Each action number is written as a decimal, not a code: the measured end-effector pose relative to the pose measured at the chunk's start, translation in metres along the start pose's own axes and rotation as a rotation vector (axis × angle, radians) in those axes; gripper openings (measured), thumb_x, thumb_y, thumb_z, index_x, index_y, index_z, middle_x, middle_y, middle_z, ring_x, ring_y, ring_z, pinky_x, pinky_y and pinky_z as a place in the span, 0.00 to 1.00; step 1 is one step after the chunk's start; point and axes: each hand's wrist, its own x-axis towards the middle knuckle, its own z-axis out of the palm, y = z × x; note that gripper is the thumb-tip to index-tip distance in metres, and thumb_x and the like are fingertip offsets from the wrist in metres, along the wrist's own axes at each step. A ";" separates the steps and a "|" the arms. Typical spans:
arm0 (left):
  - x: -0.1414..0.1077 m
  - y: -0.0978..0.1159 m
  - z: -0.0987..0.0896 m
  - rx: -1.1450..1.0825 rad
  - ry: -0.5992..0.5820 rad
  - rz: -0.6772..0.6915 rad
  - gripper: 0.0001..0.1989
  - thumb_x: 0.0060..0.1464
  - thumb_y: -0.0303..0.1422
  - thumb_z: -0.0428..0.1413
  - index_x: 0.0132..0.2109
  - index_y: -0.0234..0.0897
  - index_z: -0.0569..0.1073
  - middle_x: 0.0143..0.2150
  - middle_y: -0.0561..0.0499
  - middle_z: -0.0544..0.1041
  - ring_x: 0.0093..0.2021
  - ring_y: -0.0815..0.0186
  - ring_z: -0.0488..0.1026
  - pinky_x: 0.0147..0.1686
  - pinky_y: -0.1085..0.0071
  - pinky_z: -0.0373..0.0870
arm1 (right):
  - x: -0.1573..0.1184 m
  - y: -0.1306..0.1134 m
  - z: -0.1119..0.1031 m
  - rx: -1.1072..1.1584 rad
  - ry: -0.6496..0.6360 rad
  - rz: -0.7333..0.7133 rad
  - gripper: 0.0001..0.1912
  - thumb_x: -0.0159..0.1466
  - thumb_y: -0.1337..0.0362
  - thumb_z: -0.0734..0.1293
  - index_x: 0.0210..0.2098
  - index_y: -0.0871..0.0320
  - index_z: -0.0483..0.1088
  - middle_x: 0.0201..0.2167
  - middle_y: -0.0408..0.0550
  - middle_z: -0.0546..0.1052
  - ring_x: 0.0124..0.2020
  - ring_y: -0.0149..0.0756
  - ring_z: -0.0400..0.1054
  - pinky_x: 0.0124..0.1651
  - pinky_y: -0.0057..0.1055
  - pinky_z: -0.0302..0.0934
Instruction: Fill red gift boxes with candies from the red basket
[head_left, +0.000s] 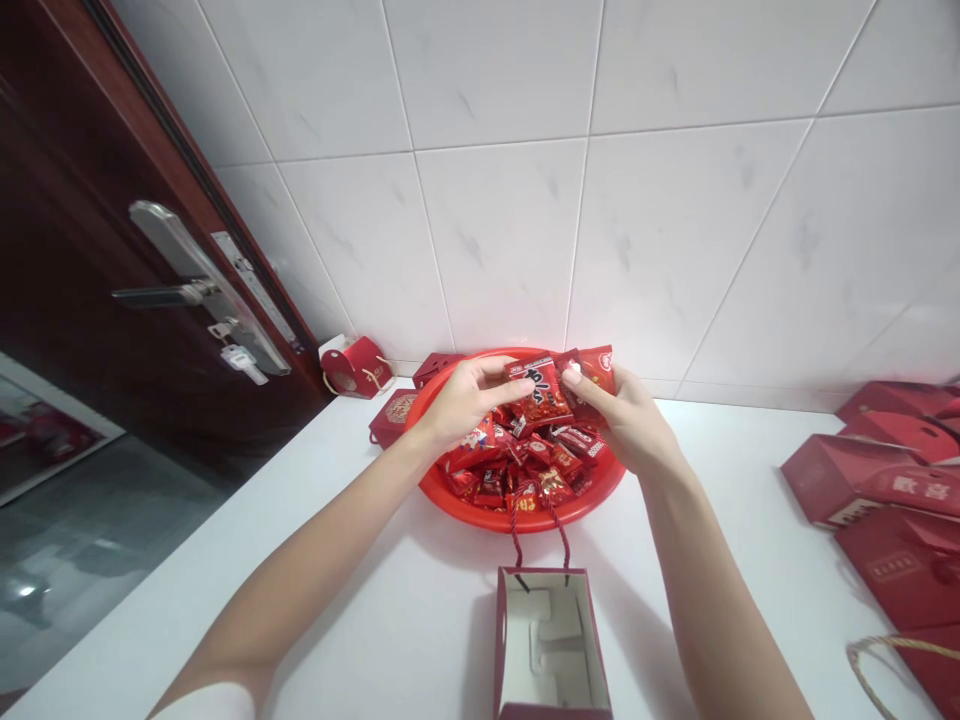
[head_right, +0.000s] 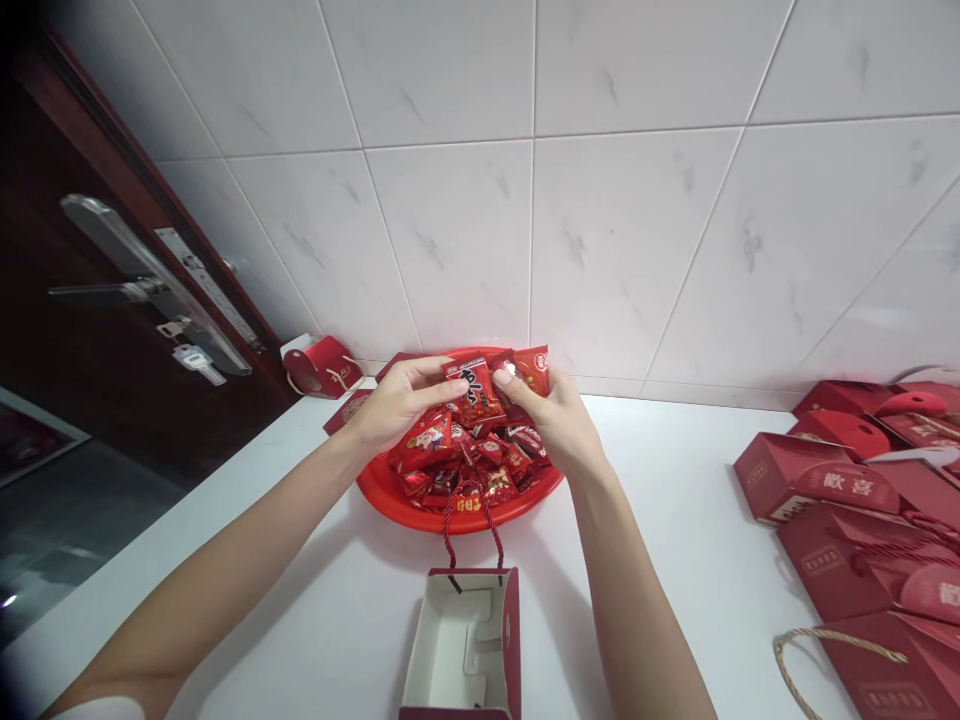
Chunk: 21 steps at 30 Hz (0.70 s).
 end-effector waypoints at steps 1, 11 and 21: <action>0.000 -0.001 0.000 0.001 0.002 0.002 0.16 0.51 0.37 0.67 0.47 0.36 0.81 0.45 0.46 0.84 0.45 0.57 0.81 0.51 0.58 0.74 | 0.000 0.001 0.000 0.001 -0.013 0.004 0.20 0.61 0.49 0.74 0.45 0.56 0.75 0.43 0.53 0.82 0.44 0.44 0.78 0.50 0.43 0.72; 0.002 0.000 0.006 0.151 0.046 0.037 0.16 0.52 0.37 0.66 0.47 0.35 0.79 0.44 0.46 0.83 0.46 0.58 0.79 0.51 0.59 0.74 | -0.002 0.004 0.000 -0.036 -0.089 -0.013 0.19 0.62 0.51 0.73 0.49 0.52 0.74 0.47 0.50 0.80 0.46 0.43 0.77 0.50 0.43 0.72; 0.004 -0.016 -0.038 0.570 -0.238 -0.090 0.13 0.56 0.35 0.59 0.47 0.34 0.77 0.46 0.45 0.82 0.46 0.60 0.78 0.49 0.62 0.72 | 0.001 0.000 -0.008 -0.083 -0.001 0.010 0.20 0.53 0.57 0.79 0.42 0.57 0.74 0.40 0.52 0.83 0.40 0.47 0.79 0.47 0.45 0.73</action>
